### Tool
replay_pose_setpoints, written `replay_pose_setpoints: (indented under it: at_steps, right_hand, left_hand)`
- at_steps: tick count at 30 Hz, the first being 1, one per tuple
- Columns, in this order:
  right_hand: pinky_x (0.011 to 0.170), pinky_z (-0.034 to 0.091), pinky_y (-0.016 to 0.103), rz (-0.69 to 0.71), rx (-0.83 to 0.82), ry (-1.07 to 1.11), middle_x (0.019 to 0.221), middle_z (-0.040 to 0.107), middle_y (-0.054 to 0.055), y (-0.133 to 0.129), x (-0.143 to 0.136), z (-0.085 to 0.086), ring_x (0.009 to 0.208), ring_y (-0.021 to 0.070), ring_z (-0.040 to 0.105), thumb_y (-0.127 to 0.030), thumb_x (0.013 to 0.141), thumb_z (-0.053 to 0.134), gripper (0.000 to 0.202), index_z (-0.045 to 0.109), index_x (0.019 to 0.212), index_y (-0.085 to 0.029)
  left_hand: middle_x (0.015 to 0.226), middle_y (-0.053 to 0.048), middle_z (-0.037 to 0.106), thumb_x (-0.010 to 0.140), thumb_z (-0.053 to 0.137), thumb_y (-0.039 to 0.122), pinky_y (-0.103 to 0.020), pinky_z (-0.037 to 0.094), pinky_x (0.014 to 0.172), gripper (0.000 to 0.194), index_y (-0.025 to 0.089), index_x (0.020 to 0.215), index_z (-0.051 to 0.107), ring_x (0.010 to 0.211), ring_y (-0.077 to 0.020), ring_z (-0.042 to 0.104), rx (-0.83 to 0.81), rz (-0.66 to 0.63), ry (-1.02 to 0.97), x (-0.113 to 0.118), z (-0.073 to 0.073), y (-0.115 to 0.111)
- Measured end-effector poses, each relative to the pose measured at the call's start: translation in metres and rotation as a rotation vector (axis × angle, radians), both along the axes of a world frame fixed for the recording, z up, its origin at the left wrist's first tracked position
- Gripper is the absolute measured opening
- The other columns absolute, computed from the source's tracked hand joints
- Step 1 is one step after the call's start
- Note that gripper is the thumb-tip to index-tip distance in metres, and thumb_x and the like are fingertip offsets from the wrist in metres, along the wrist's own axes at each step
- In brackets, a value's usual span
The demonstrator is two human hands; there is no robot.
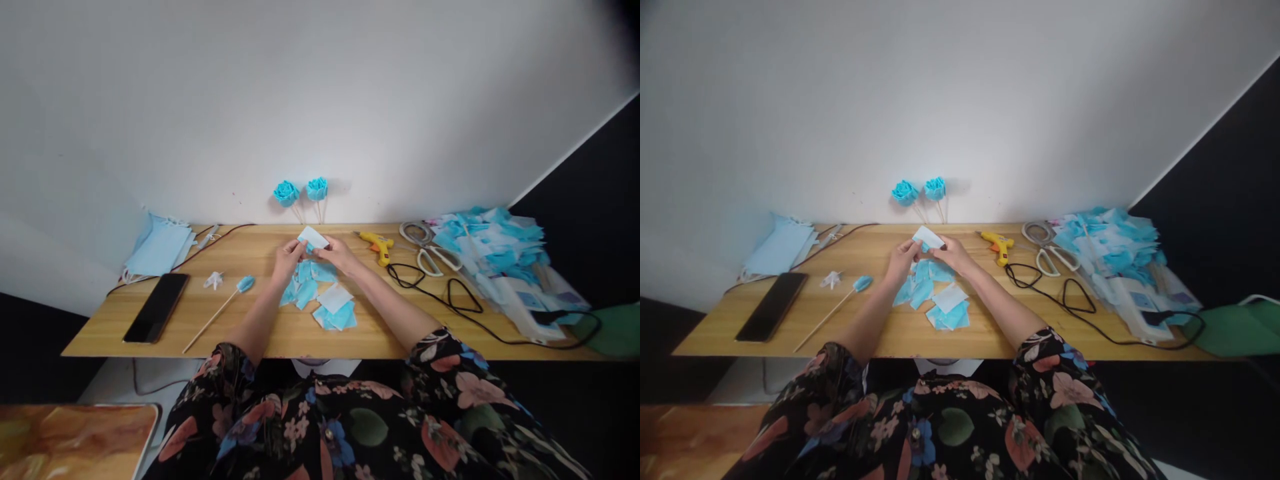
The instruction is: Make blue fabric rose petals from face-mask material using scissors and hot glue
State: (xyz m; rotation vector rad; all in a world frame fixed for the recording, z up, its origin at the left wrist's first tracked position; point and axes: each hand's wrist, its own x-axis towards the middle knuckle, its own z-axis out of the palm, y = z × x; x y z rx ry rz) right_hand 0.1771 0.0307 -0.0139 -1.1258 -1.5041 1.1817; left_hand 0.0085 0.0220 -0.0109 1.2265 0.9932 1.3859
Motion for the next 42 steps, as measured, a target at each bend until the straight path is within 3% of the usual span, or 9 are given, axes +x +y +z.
replay_pose_setpoints:
  at_steps: [4,9,14,17,21,25,32,36,42]
  right_hand:
    - [0.069,0.055,0.028,-0.064,0.037,-0.079,0.088,0.072,0.002,-0.003,0.025,-0.006,0.072,0.015,0.064,-0.039,0.075,0.068,0.041,0.068,0.111,-0.017]
    - [0.076,0.057,0.034,-0.161,0.097,-0.297,0.096,0.075,0.005,0.007,0.056,-0.011,0.075,0.0187,0.068,-0.028,0.084,0.057,0.04,0.066,0.122,-0.02]
    - [0.109,0.043,0.048,-0.255,0.241,-0.569,0.126,0.07,0.017,0.004,0.06,-0.004,0.118,0.0323,0.063,-0.028,0.086,0.063,0.035,0.071,0.119,-0.016]
    - [0.116,0.036,0.048,-0.289,0.322,-0.679,0.135,0.066,0.019,0.002,0.054,0.0,0.13,0.0327,0.056,-0.03,0.095,0.054,0.038,0.067,0.126,-0.012]
    - [0.112,0.04,0.042,-0.279,0.345,-0.805,0.133,0.068,0.018,0.013,0.048,0.004,0.126,0.0303,0.06,-0.026,0.097,0.051,0.04,0.064,0.131,-0.01]
    - [0.105,0.044,0.038,-0.277,0.328,-0.914,0.13,0.07,0.018,0.04,0.044,0.009,0.121,0.0287,0.064,-0.027,0.098,0.051,0.042,0.062,0.135,-0.01]
    - [0.085,0.046,0.031,-0.321,0.319,-1.021,0.116,0.076,0.014,0.082,0.029,0.01,0.106,0.0261,0.068,-0.032,0.1,0.051,0.033,0.068,0.124,-0.017]
    - [0.076,0.042,0.029,-0.377,0.317,-1.039,0.108,0.076,0.01,0.092,0.015,0.0,0.101,0.0233,0.067,-0.036,0.102,0.048,0.029,0.072,0.11,-0.022]
    - [0.068,0.036,0.03,-0.459,0.282,-1.051,0.102,0.077,0.008,0.103,0.005,-0.01,0.093,0.0218,0.068,-0.038,0.103,0.046,0.03,0.071,0.108,-0.022]
  left_hand:
    - [0.056,0.004,0.054,0.083,0.071,0.041,-0.023,0.037,0.057,0.025,0.017,0.087,0.075,0.054,-0.009,0.045,0.006,0.063,-0.055,-0.004,0.008,-0.001]
    - [0.055,0.004,0.056,0.079,0.072,0.032,-0.022,0.039,0.056,0.017,0.016,0.086,0.075,0.053,-0.0087,0.047,-0.055,0.118,-0.027,-0.005,0.018,0.005]
    - [0.063,-0.001,0.065,0.073,0.071,0.02,-0.023,0.043,0.056,0.01,0.015,0.08,0.076,0.056,-0.0106,0.054,-0.099,0.051,0.125,-0.004,0.027,0.029]
    - [0.071,-0.002,0.067,0.074,0.067,0.015,-0.022,0.045,0.058,0.018,0.015,0.09,0.075,0.059,-0.0103,0.056,-0.125,0.109,0.132,-0.003,0.026,0.051]
    - [0.075,-0.002,0.063,0.082,0.059,0.016,-0.023,0.049,0.063,0.033,0.012,0.113,0.068,0.062,-0.01,0.058,-0.171,0.213,0.13,0.003,0.015,0.082]
    - [0.089,-0.004,0.065,0.087,0.058,0.019,-0.022,0.052,0.068,0.041,0.014,0.127,0.06,0.066,-0.0089,0.06,-0.188,0.308,0.152,0.01,-0.002,0.107]
    - [0.092,-0.008,0.074,0.081,0.065,0.025,-0.03,0.055,0.076,0.028,0.016,0.107,0.071,0.078,-0.0168,0.068,-0.13,0.35,0.264,0.018,-0.024,0.136]
    - [0.083,-0.005,0.074,0.081,0.062,0.022,-0.029,0.055,0.078,0.02,0.016,0.097,0.073,0.078,-0.0171,0.069,-0.071,0.369,0.315,0.022,-0.032,0.144]
    - [0.079,-0.003,0.074,0.081,0.059,0.019,-0.027,0.053,0.076,0.016,0.017,0.09,0.073,0.078,-0.0168,0.068,0.001,0.404,0.384,0.023,-0.04,0.148]
